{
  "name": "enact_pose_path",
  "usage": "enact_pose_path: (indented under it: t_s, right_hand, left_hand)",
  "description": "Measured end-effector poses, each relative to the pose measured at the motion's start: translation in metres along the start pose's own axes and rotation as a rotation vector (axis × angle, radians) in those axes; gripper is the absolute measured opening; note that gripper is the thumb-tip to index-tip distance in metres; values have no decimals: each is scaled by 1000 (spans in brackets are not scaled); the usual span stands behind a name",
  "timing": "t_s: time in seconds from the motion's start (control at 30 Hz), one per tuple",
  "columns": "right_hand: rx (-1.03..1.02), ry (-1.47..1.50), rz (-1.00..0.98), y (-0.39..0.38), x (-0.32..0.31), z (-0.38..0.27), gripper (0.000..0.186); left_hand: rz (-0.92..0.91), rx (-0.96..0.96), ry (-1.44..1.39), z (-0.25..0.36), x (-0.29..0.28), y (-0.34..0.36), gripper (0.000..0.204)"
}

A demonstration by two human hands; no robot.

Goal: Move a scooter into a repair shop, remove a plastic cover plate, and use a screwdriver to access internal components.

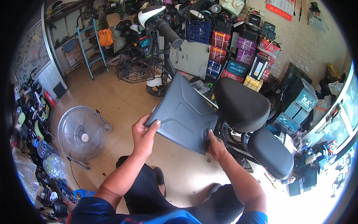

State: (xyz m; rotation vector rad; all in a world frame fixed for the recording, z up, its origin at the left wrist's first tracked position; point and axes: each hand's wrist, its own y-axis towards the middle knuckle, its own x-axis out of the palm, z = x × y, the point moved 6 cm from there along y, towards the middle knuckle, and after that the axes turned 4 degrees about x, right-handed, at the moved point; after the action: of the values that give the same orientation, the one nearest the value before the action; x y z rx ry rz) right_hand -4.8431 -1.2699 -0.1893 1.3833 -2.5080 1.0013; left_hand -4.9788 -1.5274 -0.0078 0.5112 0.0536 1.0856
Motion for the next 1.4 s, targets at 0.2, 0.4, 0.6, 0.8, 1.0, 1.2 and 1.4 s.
enact_pose_path:
  t_s: [0.2,0.4,0.6,0.8,1.0,1.2,1.4]
  right_hand:
    - [-6,52,117,14,-24,4,71]
    - [-41,61,79,31,-44,5,65]
    - [-21,22,75,34,-53,11,78]
    - [17,-38,314,32,-76,19,96]
    - [4,-101,414,8,-54,2,91]
    - [-64,-274,420,16,-55,2,91]
    - [-42,-430,372,11,-74,11,84]
  left_hand:
    - [-106,189,30,11,13,-15,28]
    - [-269,278,236,10,24,-19,37]
    - [-374,150,302,8,24,-19,31]
    - [-345,351,610,8,34,-23,11]
    - [-282,290,677,-1,28,-7,16]
    - [-316,80,544,-11,18,-7,34]
    - [-733,-300,65,-12,57,-37,46]
